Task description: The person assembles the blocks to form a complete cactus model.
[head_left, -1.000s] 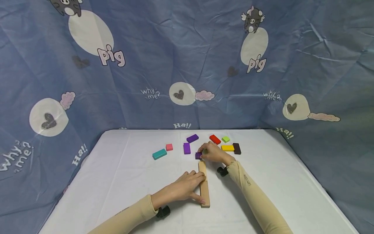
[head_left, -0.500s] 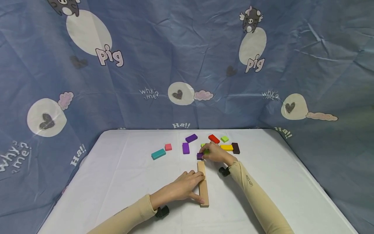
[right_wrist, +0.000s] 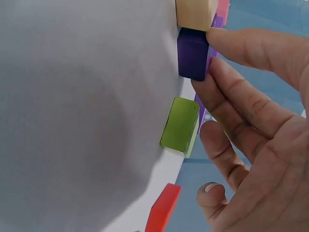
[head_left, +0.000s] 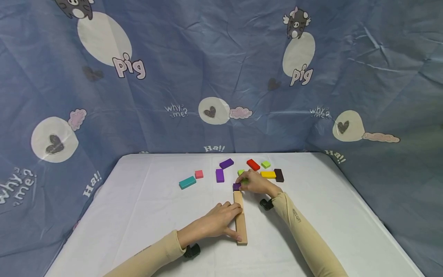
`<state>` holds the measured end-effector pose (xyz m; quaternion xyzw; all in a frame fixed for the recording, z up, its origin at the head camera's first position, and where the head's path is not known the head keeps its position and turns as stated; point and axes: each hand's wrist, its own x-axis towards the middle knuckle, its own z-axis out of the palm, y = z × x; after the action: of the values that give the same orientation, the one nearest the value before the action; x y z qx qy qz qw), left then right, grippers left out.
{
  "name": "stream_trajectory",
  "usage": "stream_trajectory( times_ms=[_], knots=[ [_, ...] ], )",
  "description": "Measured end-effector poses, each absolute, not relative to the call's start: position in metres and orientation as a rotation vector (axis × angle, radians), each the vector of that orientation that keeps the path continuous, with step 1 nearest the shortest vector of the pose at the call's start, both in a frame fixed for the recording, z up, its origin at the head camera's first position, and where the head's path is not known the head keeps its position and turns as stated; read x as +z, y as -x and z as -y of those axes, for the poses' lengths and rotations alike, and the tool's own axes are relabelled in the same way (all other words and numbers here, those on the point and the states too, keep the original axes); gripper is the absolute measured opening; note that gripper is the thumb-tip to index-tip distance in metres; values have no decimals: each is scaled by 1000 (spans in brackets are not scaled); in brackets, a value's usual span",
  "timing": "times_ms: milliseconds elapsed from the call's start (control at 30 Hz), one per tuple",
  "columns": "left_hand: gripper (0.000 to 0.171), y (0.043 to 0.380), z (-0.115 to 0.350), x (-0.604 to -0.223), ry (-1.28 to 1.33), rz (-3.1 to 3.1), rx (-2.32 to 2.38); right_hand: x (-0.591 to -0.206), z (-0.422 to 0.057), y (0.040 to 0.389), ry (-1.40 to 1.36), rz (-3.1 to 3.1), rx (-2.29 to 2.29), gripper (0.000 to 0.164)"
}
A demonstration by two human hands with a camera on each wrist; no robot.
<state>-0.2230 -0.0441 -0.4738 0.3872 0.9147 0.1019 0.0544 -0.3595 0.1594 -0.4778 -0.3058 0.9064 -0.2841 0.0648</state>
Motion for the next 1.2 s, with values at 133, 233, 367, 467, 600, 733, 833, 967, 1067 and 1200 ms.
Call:
stream_trajectory(
  times_ms=[133, 233, 367, 467, 600, 733, 833, 967, 1067, 1200],
  knots=[
    [89, 223, 44, -473, -1172, -2779, 307, -477, -159, 356, 857, -2720, -882, 21],
    [89, 223, 44, -473, -1170, -2778, 305, -476, -158, 354, 796, -2701, -902, 20],
    [90, 223, 44, -474, -1169, -2779, 305, -476, -157, 352, 781, -2683, -919, 20],
    [90, 223, 44, -475, -1169, -2779, 310, -477, -157, 352, 795, -2679, -918, 20],
    [89, 224, 44, -476, -1168, -2779, 320, -477, -157, 351, 813, -2678, -913, 22],
    [89, 223, 44, -475, -1168, -2775, 328, -478, -157, 351, 826, -2682, -915, 22],
    [89, 223, 44, -475, -1166, -2770, 332, -480, -158, 351, 837, -2682, -926, 22],
    [89, 223, 44, -475, -1165, -2770, 336, -480, -158, 350, 862, -2696, -935, 22],
    [89, 223, 44, -476, -1166, -2774, 328, -479, -160, 349, 871, -2708, -968, 24],
    [89, 223, 44, -476, -1162, -2774, 326, -476, -167, 349, 900, -2715, -1063, 22]
  ],
)
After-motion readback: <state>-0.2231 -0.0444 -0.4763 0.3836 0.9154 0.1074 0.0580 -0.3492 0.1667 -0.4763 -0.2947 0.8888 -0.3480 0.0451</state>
